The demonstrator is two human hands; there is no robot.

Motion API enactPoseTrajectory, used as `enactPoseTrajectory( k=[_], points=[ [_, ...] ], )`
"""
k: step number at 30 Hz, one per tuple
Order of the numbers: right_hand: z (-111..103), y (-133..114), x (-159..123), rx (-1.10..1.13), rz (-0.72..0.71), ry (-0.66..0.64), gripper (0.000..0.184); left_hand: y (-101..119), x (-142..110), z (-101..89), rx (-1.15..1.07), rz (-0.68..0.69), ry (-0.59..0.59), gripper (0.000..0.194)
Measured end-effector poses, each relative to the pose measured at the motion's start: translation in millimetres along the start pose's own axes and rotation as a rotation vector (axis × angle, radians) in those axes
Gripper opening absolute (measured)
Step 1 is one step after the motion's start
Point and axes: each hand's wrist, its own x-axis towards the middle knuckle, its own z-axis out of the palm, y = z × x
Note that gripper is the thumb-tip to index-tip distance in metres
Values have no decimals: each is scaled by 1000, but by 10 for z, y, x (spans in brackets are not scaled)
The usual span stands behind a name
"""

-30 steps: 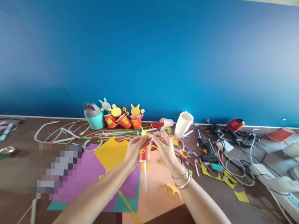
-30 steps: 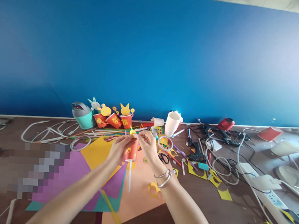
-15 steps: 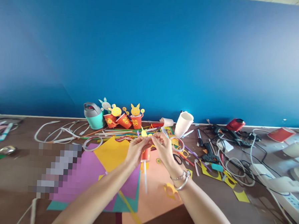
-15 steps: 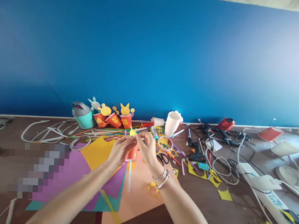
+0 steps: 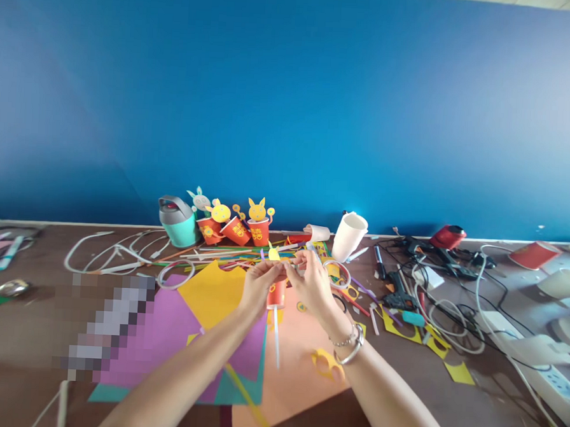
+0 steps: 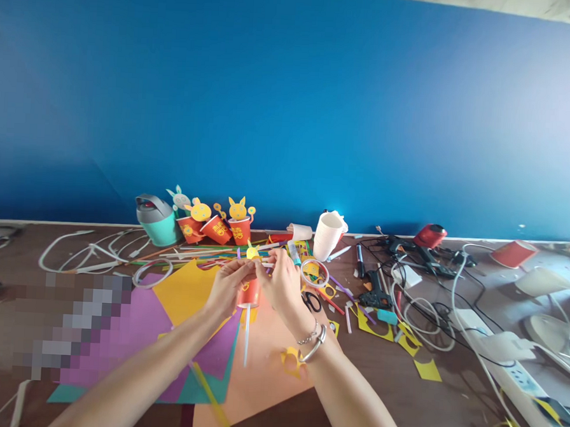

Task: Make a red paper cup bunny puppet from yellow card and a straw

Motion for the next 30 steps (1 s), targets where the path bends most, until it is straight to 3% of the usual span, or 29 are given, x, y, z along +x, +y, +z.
enactPoseTrajectory(
  k=[5,12,18,24,30],
  points=[
    [-38,32,85,389,105,-218,27,48,3,8,28,-56,16,22],
    [-68,17,109,347,69,-263,22,93,-20,50,29,-114,-86,29],
    [-48,90,121,602,187,-413,34,87,-1,27,20,-102,-90,29],
    [-8,106,104,518,137,-366,33,63,27,-7,37,-93,-48,27],
    [-21,72,116,412,95,-247,30,83,17,10,48,-135,-85,23]
  ],
)
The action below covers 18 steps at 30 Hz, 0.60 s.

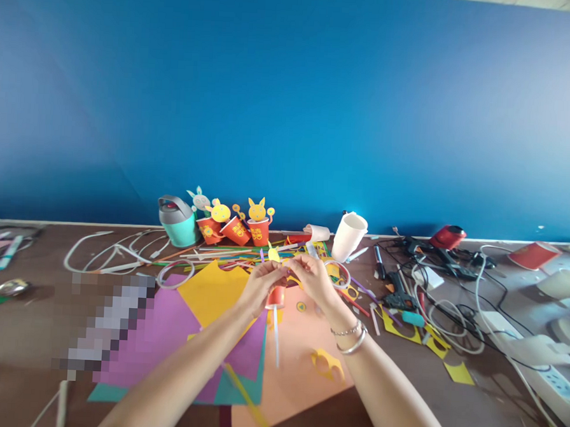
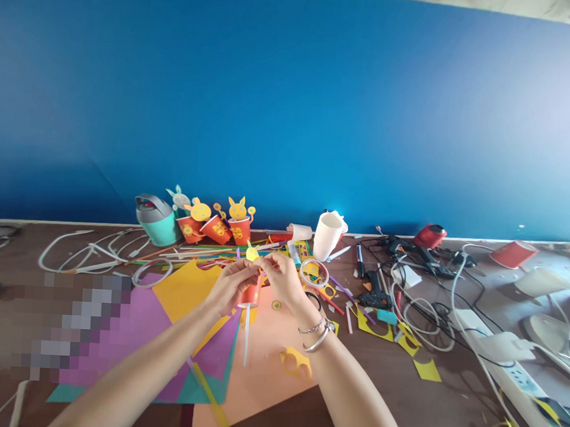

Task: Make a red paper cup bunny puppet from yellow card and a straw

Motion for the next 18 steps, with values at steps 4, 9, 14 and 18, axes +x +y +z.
enactPoseTrajectory(
  k=[4,9,14,18],
  points=[
    [-6,-3,11,46,46,-10,30,-15,2,-11,37,44,24,18],
    [-4,6,13,50,55,-27,31,-49,27,-48,117,108,40,18],
    [1,22,10,25,49,-10,29,-55,32,-58,166,127,35,19],
    [-1,35,11,6,40,-8,29,-46,22,-53,183,127,38,21]
  ],
)
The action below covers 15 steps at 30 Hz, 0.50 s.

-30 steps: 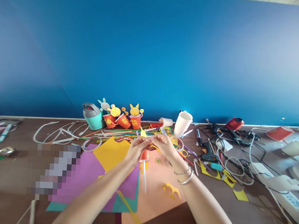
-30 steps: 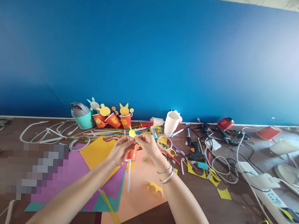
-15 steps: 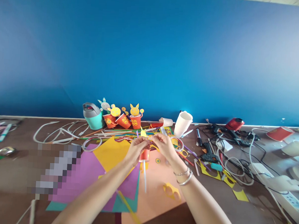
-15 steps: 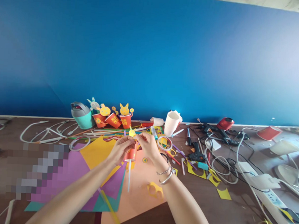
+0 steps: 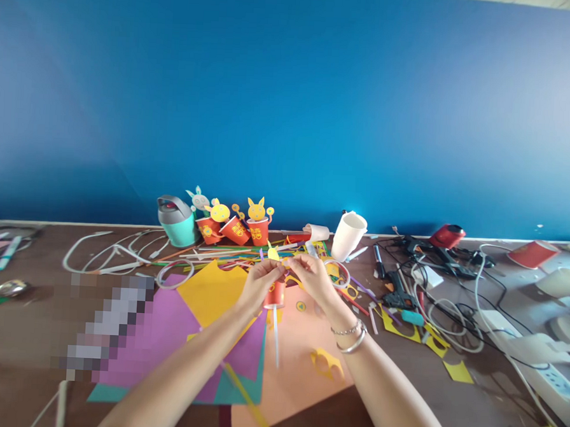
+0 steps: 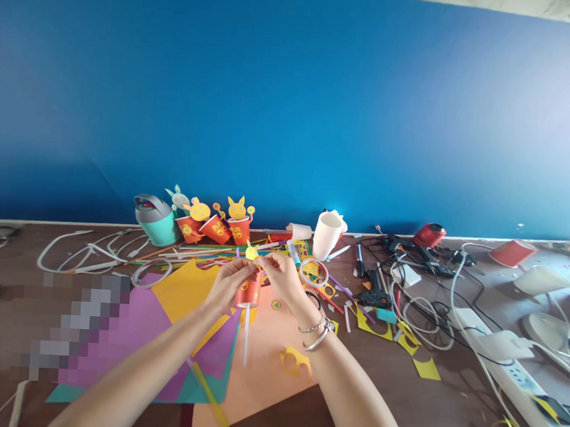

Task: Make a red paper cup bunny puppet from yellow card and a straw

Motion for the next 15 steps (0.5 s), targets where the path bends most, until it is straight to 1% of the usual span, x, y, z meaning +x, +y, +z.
enactPoseTrajectory(
  k=[2,4,7,9,12,15],
  points=[
    [-5,-7,-3,-37,-10,3,29,-3,3,-2,13,7,4,22],
    [-14,-28,-13,-104,-69,50,26,-12,10,-7,35,19,20,22],
    [-33,-69,-39,-267,-261,179,15,-31,24,-19,89,34,51,24],
    [-43,-87,-59,-406,-383,219,11,-36,28,-27,126,38,61,23],
    [-45,-90,-75,-559,-464,181,14,-17,25,-27,168,43,60,20],
    [-43,-77,-72,-594,-459,130,15,28,13,-9,204,68,66,17]
  ],
)
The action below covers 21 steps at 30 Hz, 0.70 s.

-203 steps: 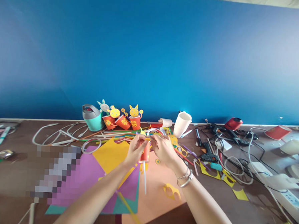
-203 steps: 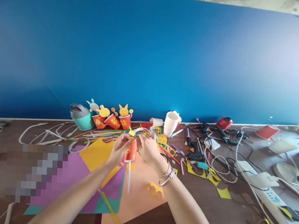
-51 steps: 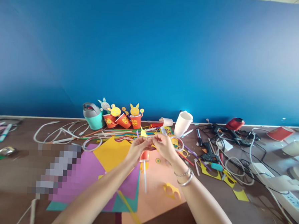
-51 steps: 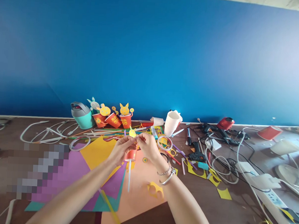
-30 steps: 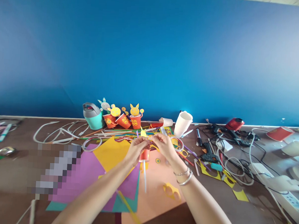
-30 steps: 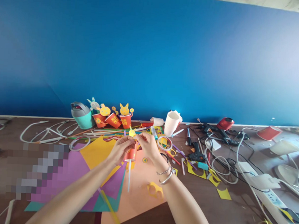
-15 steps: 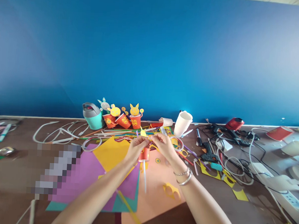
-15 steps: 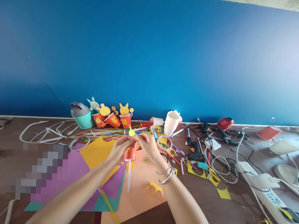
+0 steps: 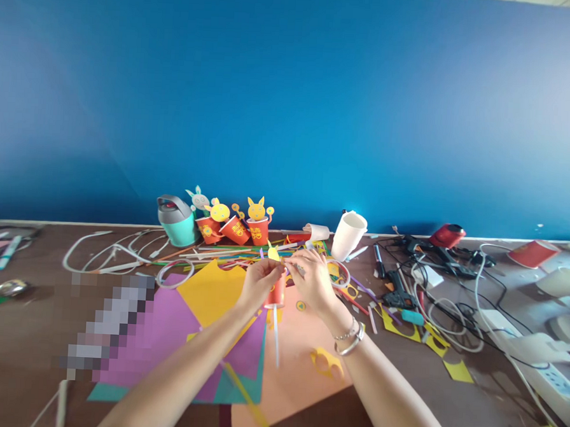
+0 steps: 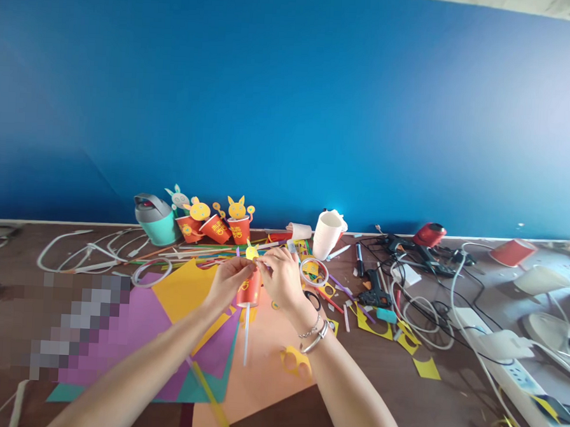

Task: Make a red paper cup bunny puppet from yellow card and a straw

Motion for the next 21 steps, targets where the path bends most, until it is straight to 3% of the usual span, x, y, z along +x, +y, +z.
enactPoseTrajectory(
  k=[14,21],
  points=[
    [-76,82,68,297,49,-152,17,35,-13,6,89,74,-30,11],
    [-92,75,57,278,28,-165,19,29,-18,3,127,96,-46,10]
  ],
)
